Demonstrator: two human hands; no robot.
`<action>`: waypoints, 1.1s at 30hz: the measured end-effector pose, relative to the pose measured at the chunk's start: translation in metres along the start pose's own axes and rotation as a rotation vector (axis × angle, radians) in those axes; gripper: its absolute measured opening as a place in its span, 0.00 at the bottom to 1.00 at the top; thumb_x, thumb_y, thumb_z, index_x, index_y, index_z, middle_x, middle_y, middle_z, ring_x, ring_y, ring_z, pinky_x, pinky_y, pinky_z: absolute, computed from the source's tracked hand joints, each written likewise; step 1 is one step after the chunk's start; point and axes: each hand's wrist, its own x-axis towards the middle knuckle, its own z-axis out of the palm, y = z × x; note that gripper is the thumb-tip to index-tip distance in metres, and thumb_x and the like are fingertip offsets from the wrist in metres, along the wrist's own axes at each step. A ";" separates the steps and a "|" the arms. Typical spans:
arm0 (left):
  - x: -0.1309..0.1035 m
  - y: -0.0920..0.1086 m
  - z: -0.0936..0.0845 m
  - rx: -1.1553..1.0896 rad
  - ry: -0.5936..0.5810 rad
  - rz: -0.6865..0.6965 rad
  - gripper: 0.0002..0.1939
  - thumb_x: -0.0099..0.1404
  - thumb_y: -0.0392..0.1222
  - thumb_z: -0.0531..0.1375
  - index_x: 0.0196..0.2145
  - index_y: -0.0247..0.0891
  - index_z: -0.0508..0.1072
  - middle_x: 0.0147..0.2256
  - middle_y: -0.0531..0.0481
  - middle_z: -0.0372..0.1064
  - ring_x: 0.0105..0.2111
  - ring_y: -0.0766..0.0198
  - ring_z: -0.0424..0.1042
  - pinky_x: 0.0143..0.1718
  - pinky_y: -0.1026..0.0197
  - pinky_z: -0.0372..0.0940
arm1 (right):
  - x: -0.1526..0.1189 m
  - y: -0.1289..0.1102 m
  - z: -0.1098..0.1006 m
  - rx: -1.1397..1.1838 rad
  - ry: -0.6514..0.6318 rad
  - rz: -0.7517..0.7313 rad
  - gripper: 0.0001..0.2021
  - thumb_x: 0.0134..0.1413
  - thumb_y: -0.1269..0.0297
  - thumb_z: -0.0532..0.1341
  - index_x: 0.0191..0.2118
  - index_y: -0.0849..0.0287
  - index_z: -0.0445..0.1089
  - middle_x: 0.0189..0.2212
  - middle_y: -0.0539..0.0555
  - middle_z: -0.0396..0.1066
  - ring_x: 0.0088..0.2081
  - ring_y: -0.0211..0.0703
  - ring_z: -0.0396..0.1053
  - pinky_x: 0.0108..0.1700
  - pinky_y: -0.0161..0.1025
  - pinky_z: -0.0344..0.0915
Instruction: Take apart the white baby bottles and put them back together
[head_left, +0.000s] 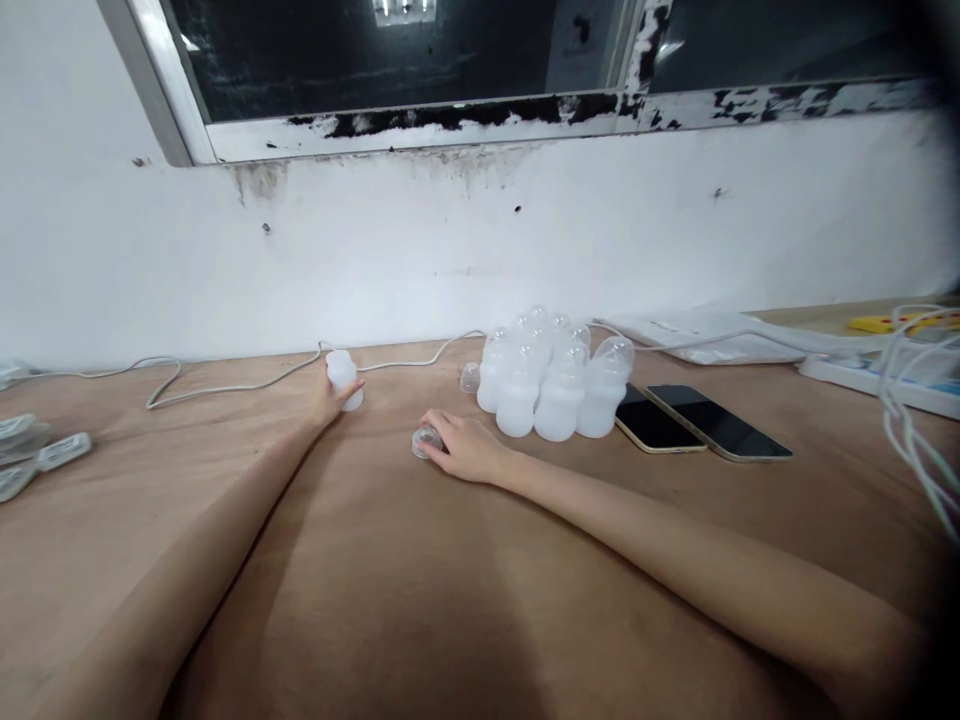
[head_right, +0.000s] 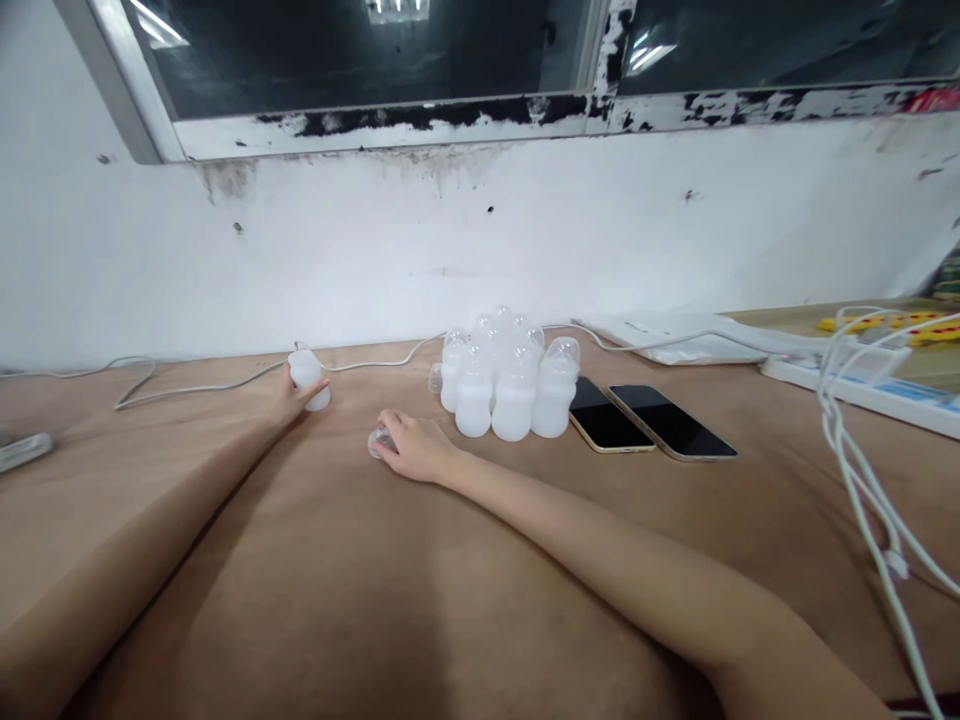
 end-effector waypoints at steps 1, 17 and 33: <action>0.000 -0.002 0.000 0.011 0.022 0.004 0.30 0.46 0.45 0.61 0.45 0.36 0.56 0.41 0.46 0.62 0.40 0.61 0.64 0.41 0.59 0.60 | 0.002 0.001 0.000 0.020 -0.014 0.043 0.15 0.53 0.54 0.49 0.41 0.59 0.57 0.34 0.54 0.67 0.31 0.41 0.65 0.30 0.34 0.53; -0.070 0.074 0.029 0.260 -0.549 0.615 0.22 0.55 0.48 0.54 0.46 0.35 0.60 0.39 0.45 0.64 0.35 0.63 0.65 0.37 0.60 0.61 | 0.010 0.007 0.002 0.103 0.020 0.148 0.09 0.54 0.58 0.48 0.35 0.58 0.57 0.25 0.50 0.65 0.25 0.36 0.61 0.25 0.31 0.47; -0.054 0.064 0.039 0.446 -0.541 0.444 0.21 0.54 0.53 0.55 0.43 0.41 0.67 0.39 0.52 0.70 0.39 0.62 0.67 0.43 0.62 0.58 | 0.022 0.034 0.022 1.049 0.186 0.284 0.11 0.50 0.53 0.47 0.28 0.56 0.49 0.12 0.38 0.44 0.12 0.30 0.48 0.16 0.28 0.50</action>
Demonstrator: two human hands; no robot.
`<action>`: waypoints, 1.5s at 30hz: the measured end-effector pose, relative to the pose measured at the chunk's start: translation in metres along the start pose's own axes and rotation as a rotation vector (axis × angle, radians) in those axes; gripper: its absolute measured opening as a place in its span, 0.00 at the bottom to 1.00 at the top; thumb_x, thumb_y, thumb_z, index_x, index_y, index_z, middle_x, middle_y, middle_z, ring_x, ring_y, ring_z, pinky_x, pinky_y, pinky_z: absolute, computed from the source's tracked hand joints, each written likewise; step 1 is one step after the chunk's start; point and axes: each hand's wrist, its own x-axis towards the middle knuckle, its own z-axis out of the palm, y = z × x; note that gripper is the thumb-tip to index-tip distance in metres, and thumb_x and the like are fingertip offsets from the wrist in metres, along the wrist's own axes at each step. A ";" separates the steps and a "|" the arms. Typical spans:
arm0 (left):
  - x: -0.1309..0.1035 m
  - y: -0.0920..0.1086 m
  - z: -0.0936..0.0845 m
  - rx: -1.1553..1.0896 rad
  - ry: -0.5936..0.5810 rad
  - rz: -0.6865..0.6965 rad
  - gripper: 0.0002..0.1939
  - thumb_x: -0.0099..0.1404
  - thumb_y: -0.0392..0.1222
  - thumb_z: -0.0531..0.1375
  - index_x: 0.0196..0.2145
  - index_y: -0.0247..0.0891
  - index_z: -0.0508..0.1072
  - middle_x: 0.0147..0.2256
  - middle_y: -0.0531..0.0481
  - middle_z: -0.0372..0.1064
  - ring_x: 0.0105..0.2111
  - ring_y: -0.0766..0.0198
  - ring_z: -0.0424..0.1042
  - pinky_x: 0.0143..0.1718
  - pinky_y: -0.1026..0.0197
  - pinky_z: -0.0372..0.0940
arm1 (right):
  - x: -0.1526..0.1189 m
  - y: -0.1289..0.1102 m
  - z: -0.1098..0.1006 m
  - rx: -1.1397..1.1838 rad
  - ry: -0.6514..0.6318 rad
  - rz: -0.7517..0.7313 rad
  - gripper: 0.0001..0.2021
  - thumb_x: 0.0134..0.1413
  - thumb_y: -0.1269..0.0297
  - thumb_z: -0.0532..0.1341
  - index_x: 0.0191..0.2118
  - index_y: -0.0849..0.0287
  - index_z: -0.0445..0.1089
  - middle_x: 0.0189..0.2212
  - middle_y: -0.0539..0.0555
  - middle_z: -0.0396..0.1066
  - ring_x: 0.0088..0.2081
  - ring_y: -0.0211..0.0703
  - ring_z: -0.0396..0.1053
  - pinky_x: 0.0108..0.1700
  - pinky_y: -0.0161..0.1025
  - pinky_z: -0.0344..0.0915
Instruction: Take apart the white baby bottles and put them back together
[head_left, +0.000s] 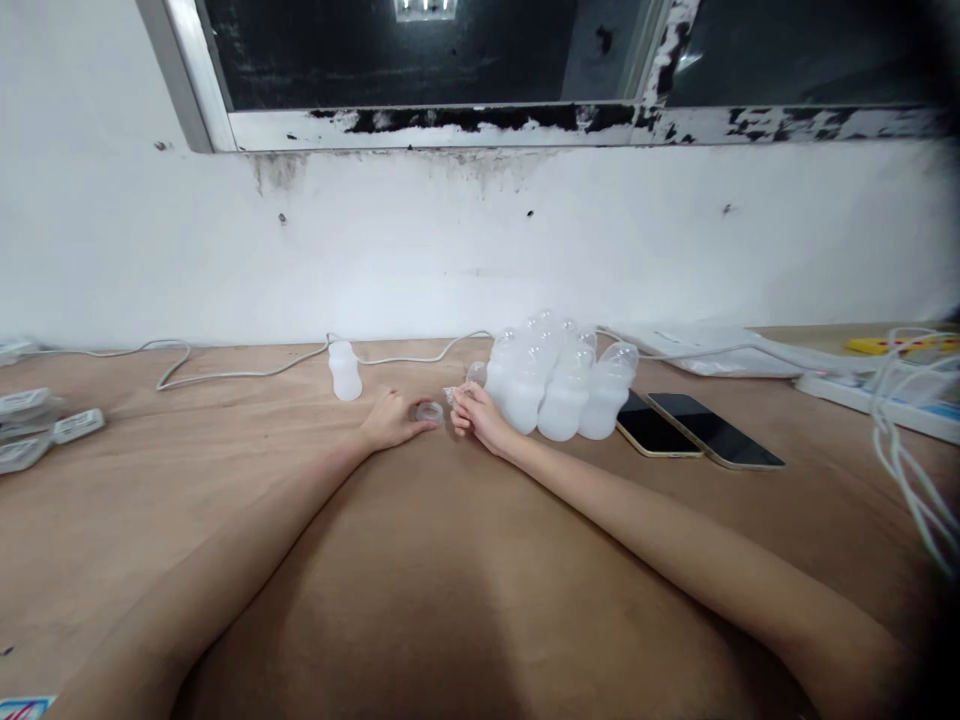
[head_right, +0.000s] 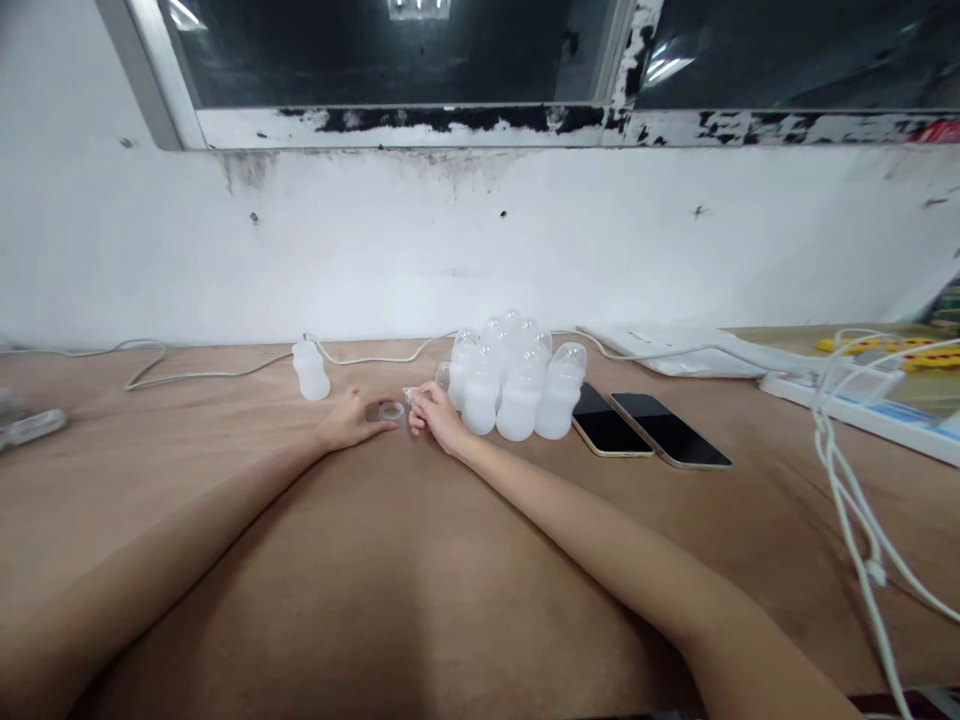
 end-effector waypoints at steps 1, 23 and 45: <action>-0.002 -0.008 0.001 0.026 0.000 -0.049 0.20 0.55 0.52 0.55 0.43 0.41 0.67 0.38 0.52 0.70 0.38 0.62 0.68 0.42 0.63 0.59 | -0.001 -0.001 0.000 0.007 0.009 -0.003 0.11 0.50 0.53 0.47 0.28 0.55 0.48 0.12 0.38 0.43 0.12 0.30 0.48 0.17 0.28 0.50; 0.015 -0.053 0.018 0.199 0.090 -0.157 0.22 0.58 0.39 0.50 0.50 0.30 0.58 0.45 0.40 0.63 0.46 0.57 0.61 0.47 0.56 0.56 | 0.050 0.000 0.022 -1.218 0.027 -0.038 0.13 0.55 0.65 0.46 0.38 0.61 0.65 0.39 0.58 0.67 0.42 0.44 0.64 0.39 0.37 0.58; -0.013 -0.093 -0.020 0.019 0.688 -0.668 0.38 0.49 0.46 0.59 0.53 0.31 0.48 0.42 0.39 0.63 0.41 0.52 0.65 0.43 0.51 0.57 | 0.049 0.015 0.009 -1.432 0.393 -0.069 0.28 0.48 0.63 0.50 0.52 0.79 0.52 0.52 0.75 0.49 0.57 0.62 0.38 0.54 0.51 0.34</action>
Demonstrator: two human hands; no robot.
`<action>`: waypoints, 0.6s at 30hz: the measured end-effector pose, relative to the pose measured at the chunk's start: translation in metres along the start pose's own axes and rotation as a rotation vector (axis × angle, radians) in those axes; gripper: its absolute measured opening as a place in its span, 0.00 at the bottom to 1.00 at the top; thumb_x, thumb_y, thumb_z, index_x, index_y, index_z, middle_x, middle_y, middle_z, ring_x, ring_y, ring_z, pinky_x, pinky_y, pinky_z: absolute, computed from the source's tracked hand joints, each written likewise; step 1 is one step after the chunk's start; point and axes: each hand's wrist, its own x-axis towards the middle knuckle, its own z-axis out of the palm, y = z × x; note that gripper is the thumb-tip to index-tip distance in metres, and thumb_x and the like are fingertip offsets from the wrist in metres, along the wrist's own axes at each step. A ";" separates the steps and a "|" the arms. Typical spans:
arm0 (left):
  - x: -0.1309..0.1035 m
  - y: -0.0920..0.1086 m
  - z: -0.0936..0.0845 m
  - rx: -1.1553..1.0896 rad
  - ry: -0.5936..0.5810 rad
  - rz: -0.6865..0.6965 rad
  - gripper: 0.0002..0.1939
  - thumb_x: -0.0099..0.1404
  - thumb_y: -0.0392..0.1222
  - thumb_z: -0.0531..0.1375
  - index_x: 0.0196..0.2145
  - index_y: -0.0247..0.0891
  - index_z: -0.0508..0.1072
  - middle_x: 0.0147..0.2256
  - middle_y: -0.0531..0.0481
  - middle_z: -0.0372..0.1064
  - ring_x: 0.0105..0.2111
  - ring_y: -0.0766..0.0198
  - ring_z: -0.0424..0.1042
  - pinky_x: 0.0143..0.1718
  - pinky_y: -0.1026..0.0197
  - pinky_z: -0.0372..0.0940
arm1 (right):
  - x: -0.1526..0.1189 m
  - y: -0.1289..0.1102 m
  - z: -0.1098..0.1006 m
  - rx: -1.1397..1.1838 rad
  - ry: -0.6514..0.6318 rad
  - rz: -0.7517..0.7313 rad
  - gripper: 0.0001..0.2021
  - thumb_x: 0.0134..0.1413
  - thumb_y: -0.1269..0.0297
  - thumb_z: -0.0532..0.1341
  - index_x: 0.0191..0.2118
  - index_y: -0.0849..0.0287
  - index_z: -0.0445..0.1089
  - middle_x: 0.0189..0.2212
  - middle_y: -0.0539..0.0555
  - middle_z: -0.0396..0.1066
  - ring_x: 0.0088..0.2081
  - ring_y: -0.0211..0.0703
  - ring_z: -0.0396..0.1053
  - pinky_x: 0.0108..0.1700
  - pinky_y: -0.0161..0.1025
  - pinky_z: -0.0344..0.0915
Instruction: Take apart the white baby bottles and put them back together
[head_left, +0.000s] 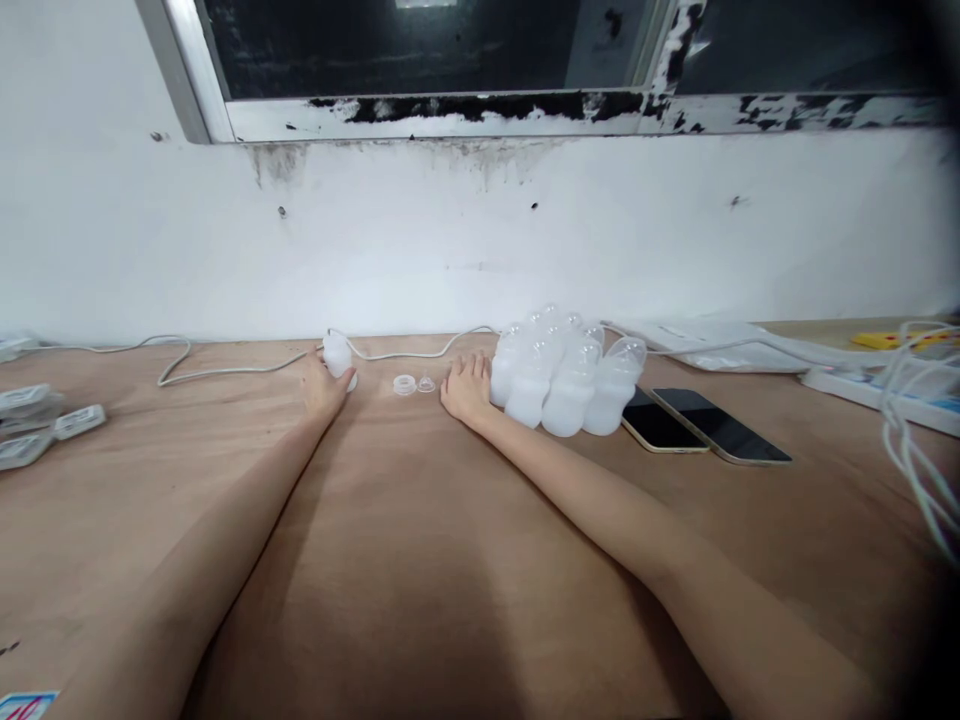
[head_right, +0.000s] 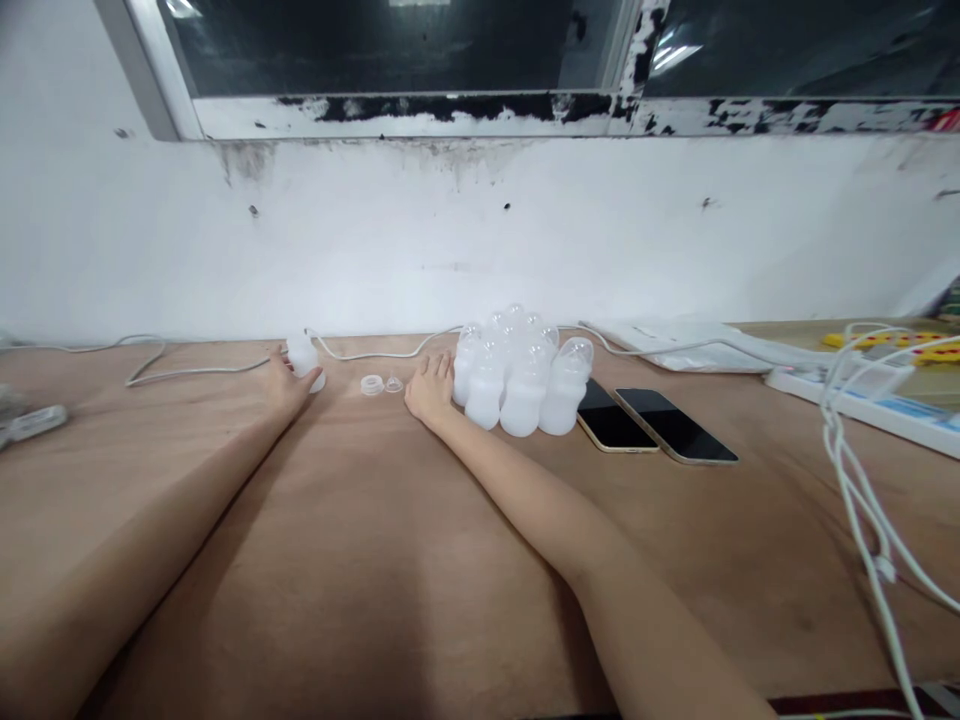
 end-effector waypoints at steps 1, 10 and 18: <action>0.001 -0.002 0.002 -0.014 -0.005 -0.010 0.36 0.49 0.45 0.59 0.53 0.32 0.49 0.41 0.40 0.64 0.41 0.52 0.66 0.42 0.52 0.58 | 0.000 0.000 0.000 -0.006 -0.007 0.003 0.28 0.48 0.63 0.50 0.53 0.79 0.52 0.52 0.75 0.49 0.57 0.62 0.38 0.54 0.52 0.34; 0.000 0.001 0.001 -0.028 -0.020 0.005 0.33 0.47 0.42 0.60 0.50 0.32 0.53 0.43 0.39 0.63 0.42 0.50 0.64 0.42 0.51 0.58 | 0.007 -0.009 -0.037 -0.140 0.053 -0.072 0.28 0.46 0.68 0.53 0.53 0.79 0.52 0.55 0.73 0.45 0.58 0.61 0.29 0.55 0.55 0.25; -0.005 0.011 -0.004 -0.004 0.085 0.042 0.35 0.46 0.43 0.60 0.50 0.32 0.52 0.48 0.37 0.56 0.50 0.48 0.55 0.49 0.48 0.50 | 0.037 0.022 -0.128 -0.082 0.061 0.118 0.18 0.40 0.72 0.59 0.41 0.75 0.65 0.44 0.72 0.58 0.50 0.69 0.51 0.44 0.63 0.46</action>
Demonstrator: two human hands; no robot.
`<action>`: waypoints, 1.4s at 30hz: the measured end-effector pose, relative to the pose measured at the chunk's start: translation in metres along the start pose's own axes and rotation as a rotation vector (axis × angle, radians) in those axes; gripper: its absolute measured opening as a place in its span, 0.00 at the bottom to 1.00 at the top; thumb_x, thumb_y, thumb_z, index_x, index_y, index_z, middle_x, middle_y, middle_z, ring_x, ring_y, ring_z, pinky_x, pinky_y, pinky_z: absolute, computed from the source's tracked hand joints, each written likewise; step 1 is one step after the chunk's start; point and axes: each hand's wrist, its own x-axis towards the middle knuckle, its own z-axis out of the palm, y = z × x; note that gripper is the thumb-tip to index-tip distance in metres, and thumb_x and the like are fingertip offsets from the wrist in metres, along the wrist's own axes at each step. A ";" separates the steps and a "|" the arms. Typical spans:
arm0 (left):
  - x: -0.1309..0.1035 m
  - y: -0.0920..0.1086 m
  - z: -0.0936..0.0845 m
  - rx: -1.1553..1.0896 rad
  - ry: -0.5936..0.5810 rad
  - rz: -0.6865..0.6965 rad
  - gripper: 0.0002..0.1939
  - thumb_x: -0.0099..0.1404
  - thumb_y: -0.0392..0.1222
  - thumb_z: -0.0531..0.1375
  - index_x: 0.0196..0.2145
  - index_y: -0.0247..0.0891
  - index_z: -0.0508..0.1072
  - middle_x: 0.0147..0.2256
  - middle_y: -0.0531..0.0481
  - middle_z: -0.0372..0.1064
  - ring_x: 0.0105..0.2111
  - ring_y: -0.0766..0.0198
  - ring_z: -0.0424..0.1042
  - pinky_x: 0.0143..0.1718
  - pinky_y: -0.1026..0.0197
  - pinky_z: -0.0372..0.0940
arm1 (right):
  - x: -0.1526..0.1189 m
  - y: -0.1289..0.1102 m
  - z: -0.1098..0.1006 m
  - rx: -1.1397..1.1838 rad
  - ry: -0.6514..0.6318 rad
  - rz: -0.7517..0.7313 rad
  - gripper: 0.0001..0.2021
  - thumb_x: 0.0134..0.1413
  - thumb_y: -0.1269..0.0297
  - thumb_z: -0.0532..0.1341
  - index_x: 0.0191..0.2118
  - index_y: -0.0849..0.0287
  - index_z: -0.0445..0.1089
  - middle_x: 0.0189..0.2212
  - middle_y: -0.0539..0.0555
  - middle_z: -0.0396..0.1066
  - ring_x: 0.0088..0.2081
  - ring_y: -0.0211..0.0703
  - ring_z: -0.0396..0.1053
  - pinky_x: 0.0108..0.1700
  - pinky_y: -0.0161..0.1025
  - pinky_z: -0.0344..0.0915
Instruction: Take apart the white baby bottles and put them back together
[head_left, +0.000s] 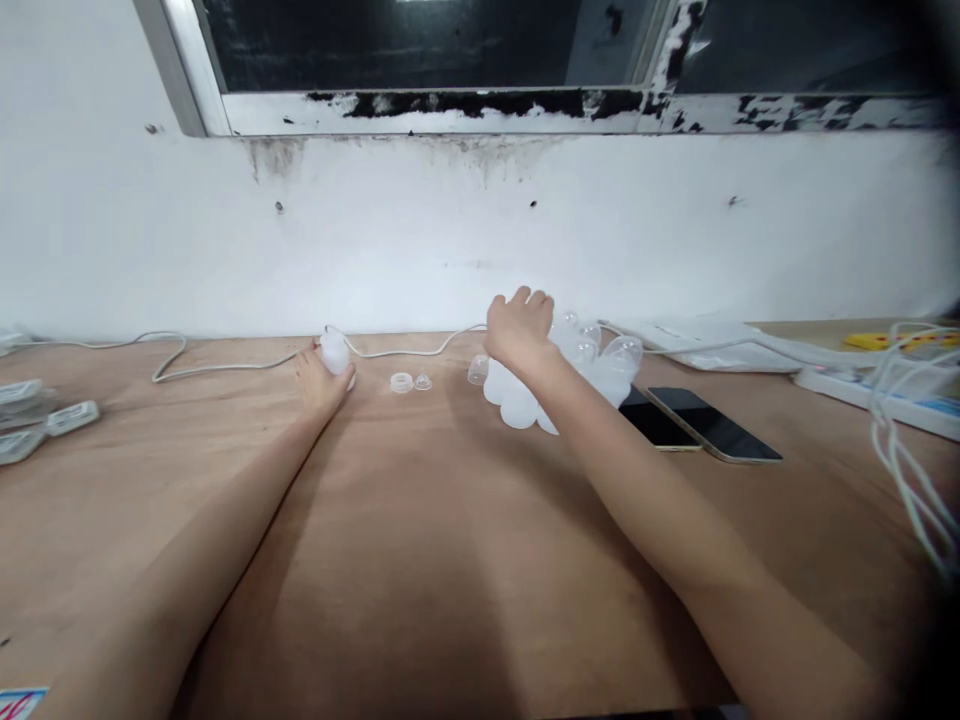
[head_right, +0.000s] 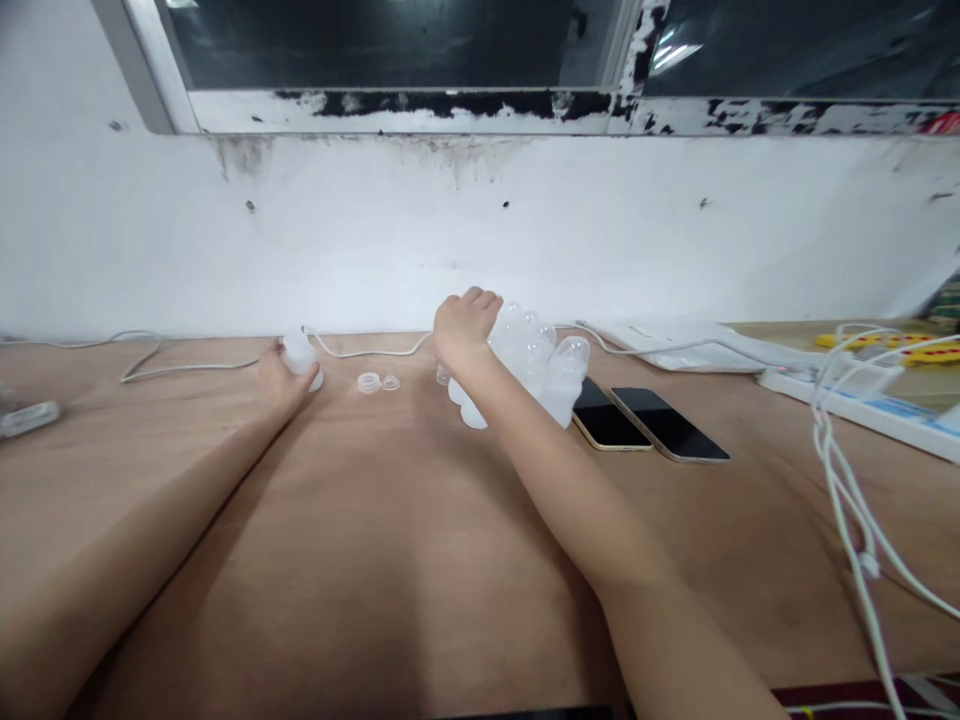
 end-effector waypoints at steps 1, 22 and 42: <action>0.000 0.004 -0.002 -0.003 0.054 0.027 0.35 0.46 0.44 0.60 0.50 0.31 0.52 0.49 0.36 0.53 0.51 0.48 0.52 0.51 0.48 0.48 | 0.003 0.005 0.000 0.002 -0.072 0.023 0.17 0.38 0.72 0.61 0.39 0.74 0.67 0.41 0.71 0.61 0.47 0.67 0.55 0.42 0.60 0.50; -0.033 0.148 -0.054 -0.348 -0.504 0.344 0.19 0.55 0.50 0.54 0.41 0.36 0.60 0.34 0.50 0.65 0.33 0.62 0.66 0.32 0.60 0.61 | -0.023 -0.011 -0.059 0.644 -0.270 -0.361 0.19 0.46 0.49 0.56 0.34 0.63 0.66 0.27 0.53 0.62 0.26 0.37 0.62 0.30 0.38 0.59; -0.006 0.107 -0.037 -0.653 -0.507 0.094 0.19 0.49 0.55 0.58 0.29 0.36 0.63 0.21 0.53 0.64 0.21 0.67 0.66 0.23 0.64 0.62 | 0.034 -0.021 0.027 -0.280 -0.540 -0.185 0.16 0.42 0.78 0.57 0.42 0.66 0.67 0.43 0.65 0.65 0.44 0.56 0.63 0.36 0.46 0.62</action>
